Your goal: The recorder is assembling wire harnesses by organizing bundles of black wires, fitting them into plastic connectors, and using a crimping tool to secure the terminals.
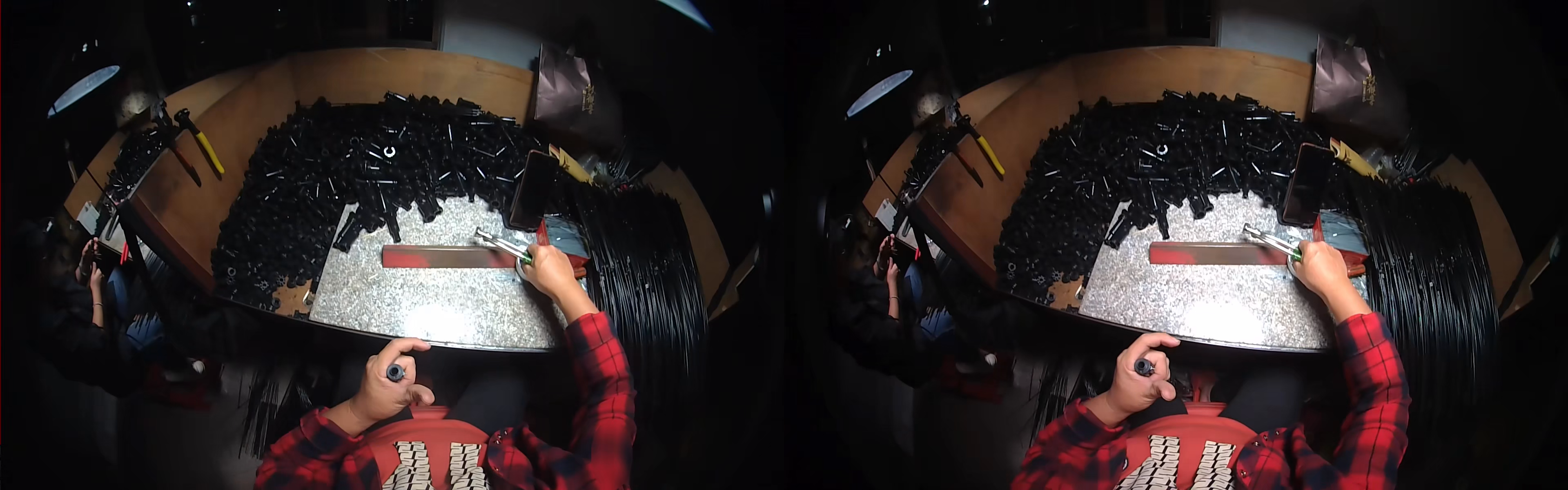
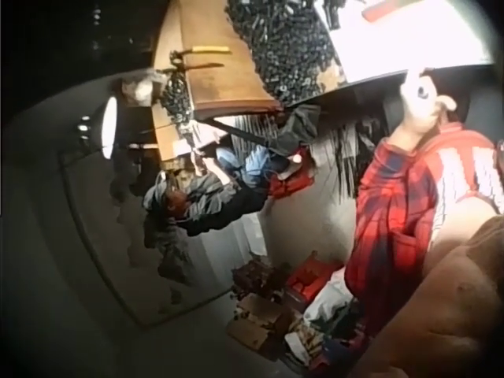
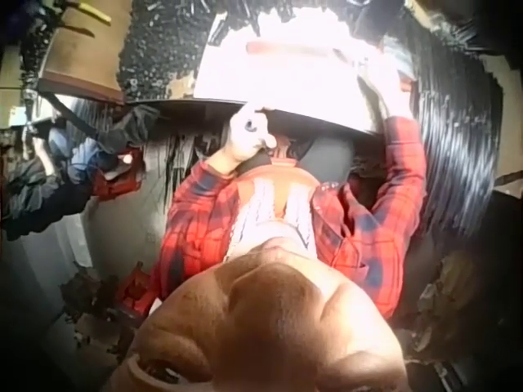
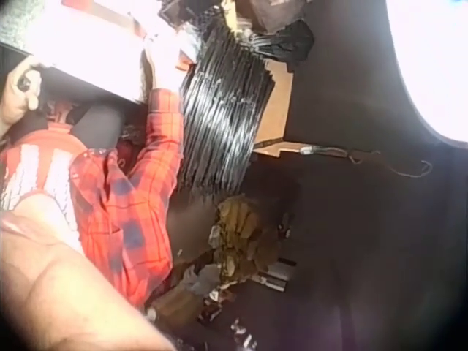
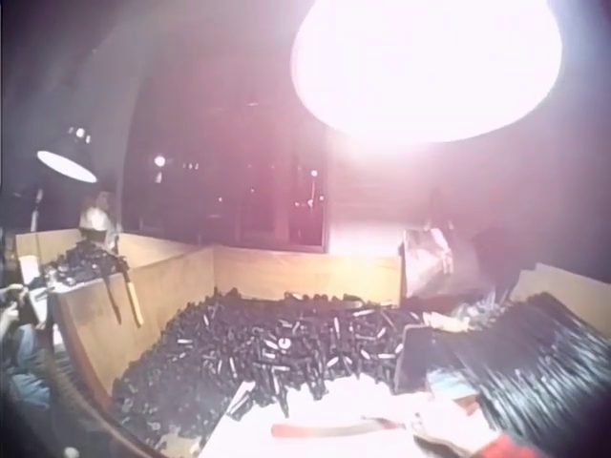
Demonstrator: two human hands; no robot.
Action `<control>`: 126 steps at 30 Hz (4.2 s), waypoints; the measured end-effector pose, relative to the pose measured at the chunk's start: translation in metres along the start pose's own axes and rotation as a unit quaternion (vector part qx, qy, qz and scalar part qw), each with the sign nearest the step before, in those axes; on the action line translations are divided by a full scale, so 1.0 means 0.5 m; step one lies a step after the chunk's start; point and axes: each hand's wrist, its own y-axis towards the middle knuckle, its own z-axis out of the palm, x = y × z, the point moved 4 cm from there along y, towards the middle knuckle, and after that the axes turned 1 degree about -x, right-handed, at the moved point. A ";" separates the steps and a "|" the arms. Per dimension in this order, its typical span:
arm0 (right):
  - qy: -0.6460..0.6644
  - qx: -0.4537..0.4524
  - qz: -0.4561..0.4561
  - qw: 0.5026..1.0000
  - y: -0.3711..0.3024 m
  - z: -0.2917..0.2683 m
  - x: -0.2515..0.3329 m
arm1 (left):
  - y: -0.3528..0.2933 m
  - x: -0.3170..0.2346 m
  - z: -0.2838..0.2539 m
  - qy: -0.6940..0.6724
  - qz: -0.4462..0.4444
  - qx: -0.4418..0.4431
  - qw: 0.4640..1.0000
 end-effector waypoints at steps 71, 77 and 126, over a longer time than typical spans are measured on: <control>0.644 0.063 -0.018 0.762 -0.254 -0.009 0.318 | 0.024 0.003 0.020 0.047 0.052 -0.060 0.996; 0.639 0.104 0.009 0.762 -0.254 -0.015 0.324 | 0.019 0.016 0.022 0.038 0.037 -0.059 0.997; 0.582 0.047 -0.207 0.785 -0.267 -0.027 0.374 | 0.016 0.026 0.002 -0.049 0.000 -0.017 0.999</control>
